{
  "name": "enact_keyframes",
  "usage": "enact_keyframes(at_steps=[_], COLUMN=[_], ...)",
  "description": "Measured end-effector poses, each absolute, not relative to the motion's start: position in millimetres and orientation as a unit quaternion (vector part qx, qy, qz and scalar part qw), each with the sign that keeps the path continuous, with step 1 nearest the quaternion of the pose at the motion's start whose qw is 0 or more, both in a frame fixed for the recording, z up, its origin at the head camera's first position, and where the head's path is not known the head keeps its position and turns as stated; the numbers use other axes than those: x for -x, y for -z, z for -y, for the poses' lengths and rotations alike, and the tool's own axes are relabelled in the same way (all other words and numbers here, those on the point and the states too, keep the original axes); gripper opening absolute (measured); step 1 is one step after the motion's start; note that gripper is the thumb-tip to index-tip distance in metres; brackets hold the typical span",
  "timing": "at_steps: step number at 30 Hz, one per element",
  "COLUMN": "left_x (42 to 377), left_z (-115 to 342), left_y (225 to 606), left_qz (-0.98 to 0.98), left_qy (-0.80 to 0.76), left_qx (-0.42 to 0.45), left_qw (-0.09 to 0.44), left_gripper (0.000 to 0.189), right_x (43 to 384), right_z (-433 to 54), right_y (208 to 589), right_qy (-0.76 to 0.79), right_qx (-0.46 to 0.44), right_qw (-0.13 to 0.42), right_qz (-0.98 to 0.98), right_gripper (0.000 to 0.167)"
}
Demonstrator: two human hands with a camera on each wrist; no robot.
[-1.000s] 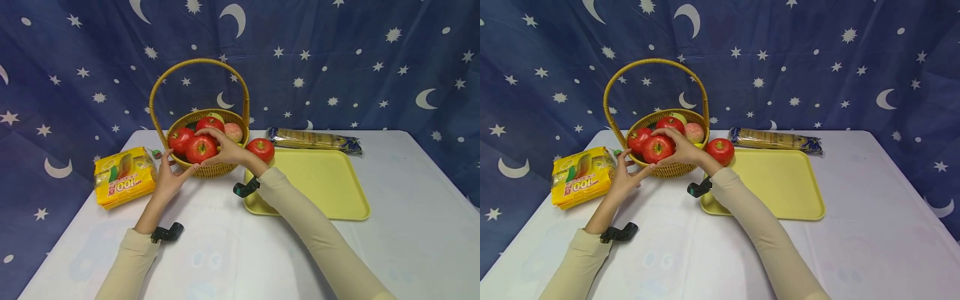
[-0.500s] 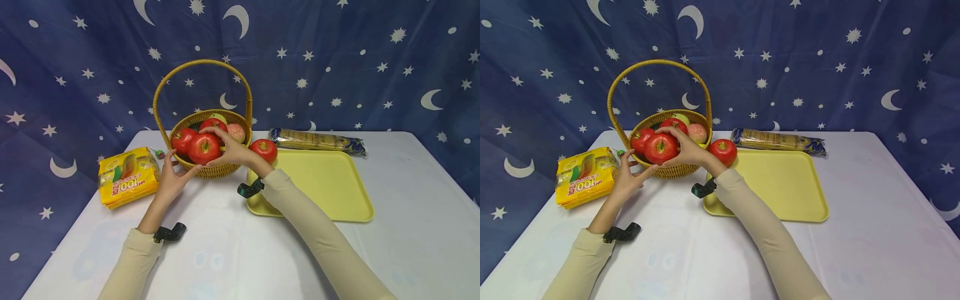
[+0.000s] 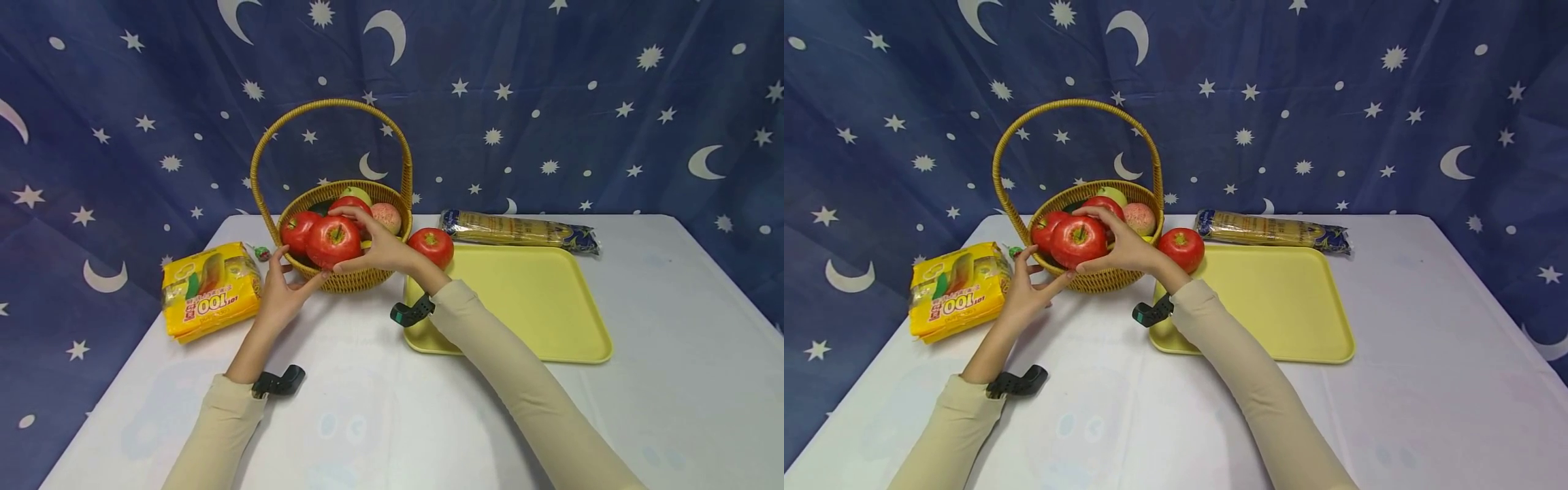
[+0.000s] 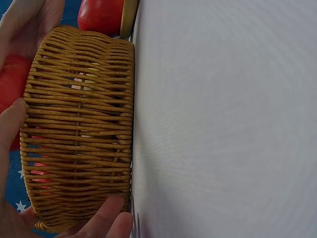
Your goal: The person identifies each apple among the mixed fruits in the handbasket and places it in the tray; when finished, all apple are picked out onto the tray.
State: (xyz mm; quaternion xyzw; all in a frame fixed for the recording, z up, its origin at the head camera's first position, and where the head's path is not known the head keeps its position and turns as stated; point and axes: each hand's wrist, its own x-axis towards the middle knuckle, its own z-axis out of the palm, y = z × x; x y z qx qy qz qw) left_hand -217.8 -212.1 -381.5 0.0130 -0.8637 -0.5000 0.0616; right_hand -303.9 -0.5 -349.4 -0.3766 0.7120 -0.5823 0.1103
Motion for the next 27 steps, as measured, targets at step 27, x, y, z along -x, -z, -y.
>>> enact_keyframes(at_steps=[27], left_x=[218], left_z=[212], left_y=[383], left_qz=[0.866], left_qy=[0.495], left_qx=[-0.01], left_qw=[0.066], left_gripper=[0.092], right_x=[293], right_z=[4], right_y=[356], right_qy=[0.605], right_qx=[0.402], right_qw=[0.043], right_qz=[-0.686], right_gripper=[0.082])
